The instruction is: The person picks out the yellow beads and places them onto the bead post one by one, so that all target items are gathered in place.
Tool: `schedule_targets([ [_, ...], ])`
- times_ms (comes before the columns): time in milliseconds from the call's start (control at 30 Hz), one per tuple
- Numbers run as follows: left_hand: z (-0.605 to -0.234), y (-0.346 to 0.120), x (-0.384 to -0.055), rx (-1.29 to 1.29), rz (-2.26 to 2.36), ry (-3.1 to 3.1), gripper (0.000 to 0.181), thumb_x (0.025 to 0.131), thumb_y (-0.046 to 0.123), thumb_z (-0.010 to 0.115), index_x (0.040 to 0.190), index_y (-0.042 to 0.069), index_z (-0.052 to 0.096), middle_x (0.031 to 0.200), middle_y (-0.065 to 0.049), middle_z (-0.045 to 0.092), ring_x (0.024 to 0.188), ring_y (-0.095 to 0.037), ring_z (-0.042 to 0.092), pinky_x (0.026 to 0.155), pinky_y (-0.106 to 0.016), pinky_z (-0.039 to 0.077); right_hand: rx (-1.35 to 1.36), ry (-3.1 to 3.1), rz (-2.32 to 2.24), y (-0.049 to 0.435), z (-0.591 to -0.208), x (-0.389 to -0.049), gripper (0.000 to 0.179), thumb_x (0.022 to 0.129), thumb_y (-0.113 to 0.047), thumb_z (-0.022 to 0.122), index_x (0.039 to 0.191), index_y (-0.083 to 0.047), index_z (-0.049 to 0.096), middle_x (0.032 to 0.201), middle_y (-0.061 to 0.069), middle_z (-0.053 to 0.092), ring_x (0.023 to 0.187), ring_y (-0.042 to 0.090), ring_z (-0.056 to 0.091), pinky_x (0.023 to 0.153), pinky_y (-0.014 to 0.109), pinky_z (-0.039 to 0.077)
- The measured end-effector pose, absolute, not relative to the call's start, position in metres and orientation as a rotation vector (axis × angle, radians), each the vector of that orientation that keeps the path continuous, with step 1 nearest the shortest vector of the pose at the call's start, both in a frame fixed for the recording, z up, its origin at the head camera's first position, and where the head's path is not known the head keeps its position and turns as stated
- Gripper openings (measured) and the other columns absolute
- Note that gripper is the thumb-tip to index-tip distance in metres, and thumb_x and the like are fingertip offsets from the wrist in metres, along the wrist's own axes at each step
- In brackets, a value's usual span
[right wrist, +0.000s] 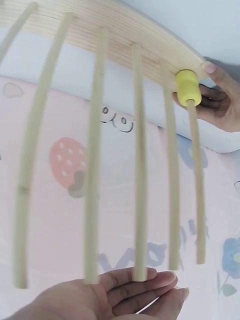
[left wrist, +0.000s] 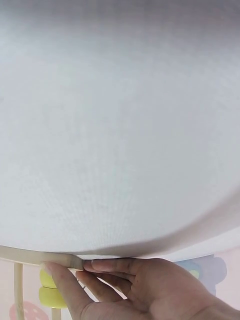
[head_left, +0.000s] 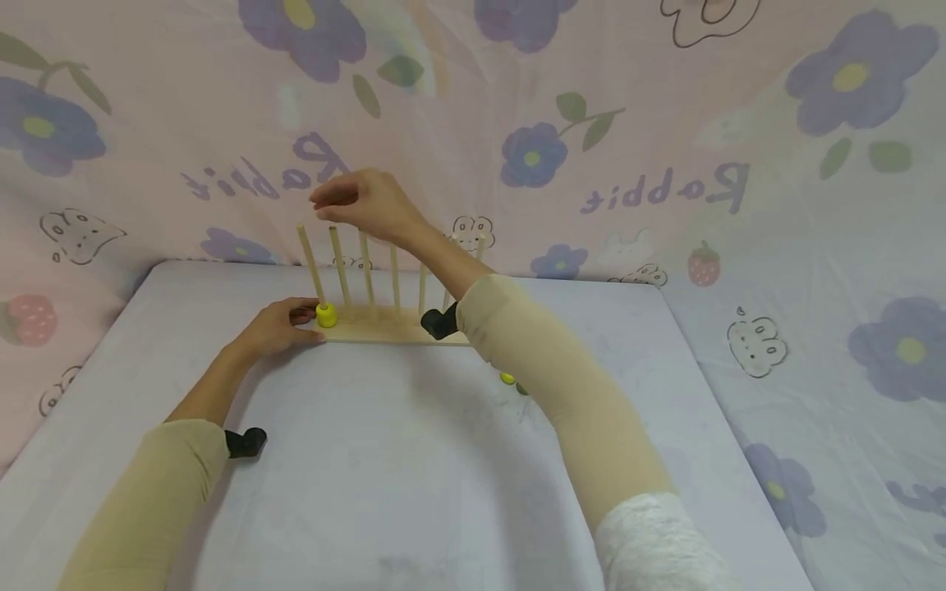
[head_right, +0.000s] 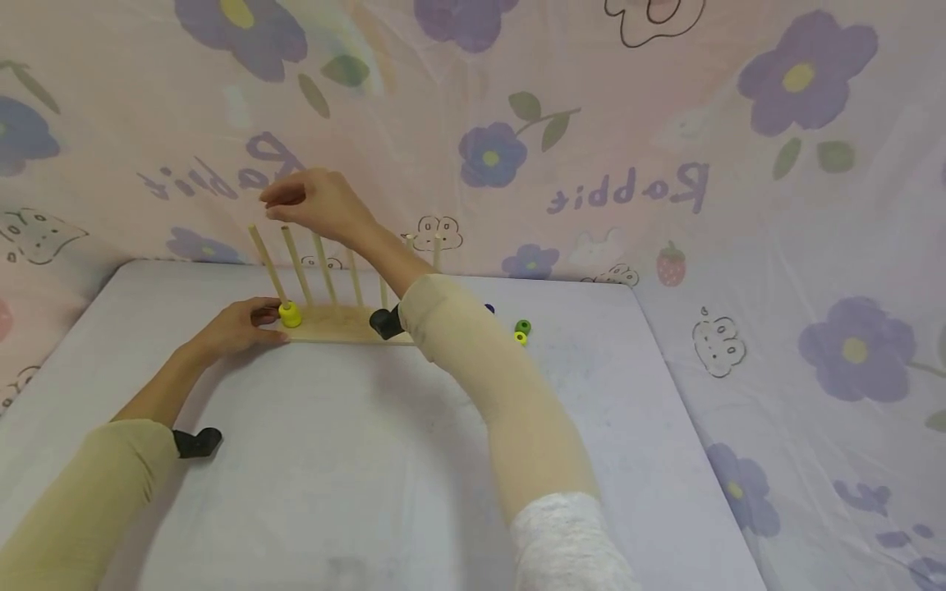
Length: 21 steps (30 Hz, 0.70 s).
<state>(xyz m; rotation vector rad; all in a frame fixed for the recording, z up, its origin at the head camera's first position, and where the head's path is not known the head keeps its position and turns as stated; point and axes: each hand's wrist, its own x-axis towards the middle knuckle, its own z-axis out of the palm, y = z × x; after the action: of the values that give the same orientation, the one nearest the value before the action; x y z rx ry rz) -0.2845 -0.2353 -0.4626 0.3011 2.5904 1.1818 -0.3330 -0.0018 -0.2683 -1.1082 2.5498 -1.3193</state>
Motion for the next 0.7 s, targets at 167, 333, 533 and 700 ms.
schedule_targets([
  [167,-0.462,-0.236,-0.282,0.307,1.184,2.593,0.079,0.087,0.022,0.078,0.149,-0.006,0.036,0.143,-0.029,0.046,0.132,-0.042,0.046,0.113,-0.053,0.036,-1.054,2.537,-1.413,0.015,-0.268,-0.335,0.025,0.090,-0.018,0.075,0.113,-0.008,0.075,0.104,-0.003,0.075,0.093,0.004,0.068,0.086,0.015,0.052],
  [333,-0.460,-0.237,-0.281,0.317,1.164,2.597,0.079,0.088,0.022,0.078,0.148,-0.007,0.035,0.143,-0.030,0.046,0.132,-0.043,0.045,0.113,-0.054,0.035,-1.072,2.551,-1.455,0.029,-0.270,-0.337,0.024,0.090,-0.017,0.076,0.111,-0.005,0.075,0.102,0.001,0.075,0.091,0.007,0.069,0.085,0.018,0.053],
  [533,-0.460,-0.237,-0.282,0.324,1.149,2.598,0.081,0.088,0.022,0.078,0.148,-0.009,0.034,0.142,-0.031,0.045,0.130,-0.044,0.046,0.113,-0.054,0.035,-1.060,2.593,-1.480,0.047,-0.271,-0.332,0.022,0.091,-0.012,0.074,0.110,-0.003,0.075,0.105,0.007,0.075,0.092,0.012,0.069,0.085,0.020,0.054],
  [700,-0.460,-0.235,-0.283,0.341,1.157,2.595,0.079,0.088,0.020,0.077,0.148,-0.009,0.033,0.142,-0.031,0.045,0.131,-0.044,0.045,0.113,-0.053,0.035,-1.070,2.558,-1.565,0.066,-0.257,-0.312,0.022,0.091,-0.005,0.071,0.112,0.004,0.072,0.108,0.016,0.073,0.094,0.022,0.070,0.086,0.023,0.055],
])
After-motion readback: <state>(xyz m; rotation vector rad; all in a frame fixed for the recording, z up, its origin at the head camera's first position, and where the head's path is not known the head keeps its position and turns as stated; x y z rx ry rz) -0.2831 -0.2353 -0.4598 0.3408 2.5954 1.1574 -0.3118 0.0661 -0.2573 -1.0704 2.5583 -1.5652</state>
